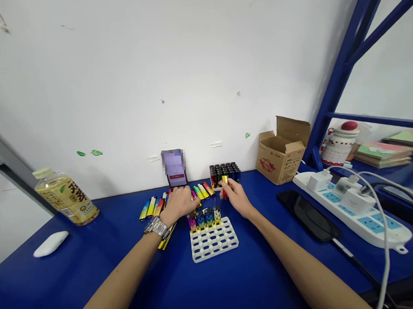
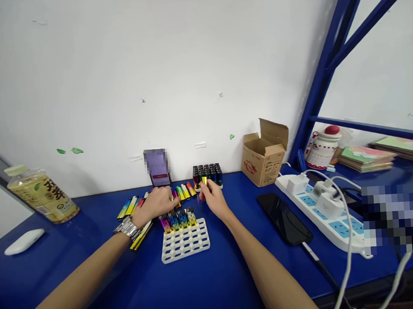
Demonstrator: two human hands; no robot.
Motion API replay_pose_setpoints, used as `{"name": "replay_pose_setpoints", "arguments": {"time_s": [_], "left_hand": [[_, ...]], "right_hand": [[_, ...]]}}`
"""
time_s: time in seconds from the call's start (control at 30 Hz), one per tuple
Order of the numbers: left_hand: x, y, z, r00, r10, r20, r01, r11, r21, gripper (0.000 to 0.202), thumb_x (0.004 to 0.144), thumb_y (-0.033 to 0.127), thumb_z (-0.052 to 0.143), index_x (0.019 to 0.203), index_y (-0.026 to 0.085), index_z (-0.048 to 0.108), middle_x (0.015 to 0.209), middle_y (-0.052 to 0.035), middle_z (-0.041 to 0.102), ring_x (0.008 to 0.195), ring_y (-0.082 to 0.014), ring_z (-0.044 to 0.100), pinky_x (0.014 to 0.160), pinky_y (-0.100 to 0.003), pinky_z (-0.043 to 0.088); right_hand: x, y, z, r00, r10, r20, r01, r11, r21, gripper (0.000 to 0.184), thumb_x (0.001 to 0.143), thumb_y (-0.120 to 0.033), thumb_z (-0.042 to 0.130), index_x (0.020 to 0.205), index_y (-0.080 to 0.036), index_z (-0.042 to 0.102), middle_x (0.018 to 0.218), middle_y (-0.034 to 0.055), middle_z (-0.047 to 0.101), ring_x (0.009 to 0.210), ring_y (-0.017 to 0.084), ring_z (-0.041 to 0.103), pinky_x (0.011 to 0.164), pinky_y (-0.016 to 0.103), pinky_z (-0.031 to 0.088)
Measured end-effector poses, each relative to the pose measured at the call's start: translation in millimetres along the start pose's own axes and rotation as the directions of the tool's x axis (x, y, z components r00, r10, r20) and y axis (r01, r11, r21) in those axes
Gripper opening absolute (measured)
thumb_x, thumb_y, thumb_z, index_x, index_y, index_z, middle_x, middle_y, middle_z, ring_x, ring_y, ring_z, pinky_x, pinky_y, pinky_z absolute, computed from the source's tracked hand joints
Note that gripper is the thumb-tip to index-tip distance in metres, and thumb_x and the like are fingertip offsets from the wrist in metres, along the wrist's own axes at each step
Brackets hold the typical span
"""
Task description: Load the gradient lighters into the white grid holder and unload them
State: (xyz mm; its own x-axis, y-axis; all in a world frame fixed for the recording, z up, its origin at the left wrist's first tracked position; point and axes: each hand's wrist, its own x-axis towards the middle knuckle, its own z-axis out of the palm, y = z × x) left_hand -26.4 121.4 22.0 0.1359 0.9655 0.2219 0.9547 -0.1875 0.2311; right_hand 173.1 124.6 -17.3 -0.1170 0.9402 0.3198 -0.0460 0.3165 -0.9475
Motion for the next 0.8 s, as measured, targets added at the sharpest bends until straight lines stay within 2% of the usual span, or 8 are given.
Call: {"name": "replay_pose_setpoints", "arguments": {"time_s": [0.13,0.23,0.5,0.63,0.73,0.8], "left_hand": [[-4,5,-0.7,0.999,-0.045,0.011,0.044,0.996,0.083,0.019,0.072,0.036,0.056,0.064,0.019,0.054,0.07,-0.0149,0.067,0.078,-0.0325,0.064,0.073,-0.038,0.041],[-7,8,-2.3,0.997,-0.072,0.02,0.069,0.99,0.12,0.018,0.072,0.032,0.055,0.062,0.018,0.055,0.073,-0.0164,0.068,0.079,-0.0328,0.066,0.075,-0.039,0.041],[-11,12,-7.0,0.991,-0.132,0.014,0.13,0.984,0.125,0.016,0.064,0.032,0.063,0.059,0.02,0.052,0.069,-0.0116,0.067,0.073,-0.0283,0.065,0.06,-0.031,0.04],[-14,10,-12.1,0.997,-0.077,-0.003,0.077,0.994,0.082,0.021,0.073,0.033,0.055,0.057,0.022,0.045,0.062,-0.0096,0.062,0.07,-0.0274,0.063,0.059,-0.031,0.037],[-19,6,-13.6,0.999,-0.032,-0.041,0.031,0.999,-0.008,0.018,0.084,0.032,0.041,0.068,0.023,0.042,0.061,-0.0032,0.057,0.063,-0.0213,0.059,0.057,-0.029,0.035],[-25,3,-11.7,0.995,-0.018,-0.099,-0.002,0.98,-0.201,0.016,0.088,0.034,0.036,0.077,0.024,0.04,0.06,0.0019,0.052,0.057,-0.0172,0.053,0.056,-0.027,0.035]], "right_hand": [[-1,1,-1,0.999,-0.021,0.027,0.023,0.997,-0.073,0.03,0.087,-0.05,0.044,0.086,-0.021,0.051,0.06,-0.0045,0.045,0.053,0.012,0.046,0.053,0.025,0.043],[-1,4,-1,0.995,-0.076,0.062,0.085,0.983,-0.164,0.028,0.089,-0.047,0.042,0.082,-0.021,0.049,0.063,-0.0038,0.044,0.054,0.012,0.044,0.05,0.023,0.039],[-4,4,0,0.985,-0.1,0.137,0.134,0.953,-0.271,0.028,0.092,-0.044,0.04,0.075,-0.022,0.046,0.062,-0.0033,0.05,0.057,0.013,0.048,0.053,0.024,0.039],[-4,1,1,0.986,-0.092,0.139,0.127,0.954,-0.271,0.03,0.093,-0.043,0.037,0.075,-0.021,0.046,0.063,-0.0028,0.052,0.056,0.012,0.05,0.054,0.024,0.04],[-5,0,1,0.989,-0.096,0.112,0.121,0.961,-0.247,0.025,0.092,-0.043,0.039,0.096,-0.021,0.049,0.058,-0.0051,0.051,0.054,0.013,0.051,0.054,0.024,0.04],[-6,-1,1,0.991,-0.104,0.086,0.12,0.971,-0.208,0.032,0.09,-0.042,0.044,0.115,-0.021,0.042,0.055,-0.0077,0.049,0.05,0.013,0.05,0.051,0.024,0.039]]}}
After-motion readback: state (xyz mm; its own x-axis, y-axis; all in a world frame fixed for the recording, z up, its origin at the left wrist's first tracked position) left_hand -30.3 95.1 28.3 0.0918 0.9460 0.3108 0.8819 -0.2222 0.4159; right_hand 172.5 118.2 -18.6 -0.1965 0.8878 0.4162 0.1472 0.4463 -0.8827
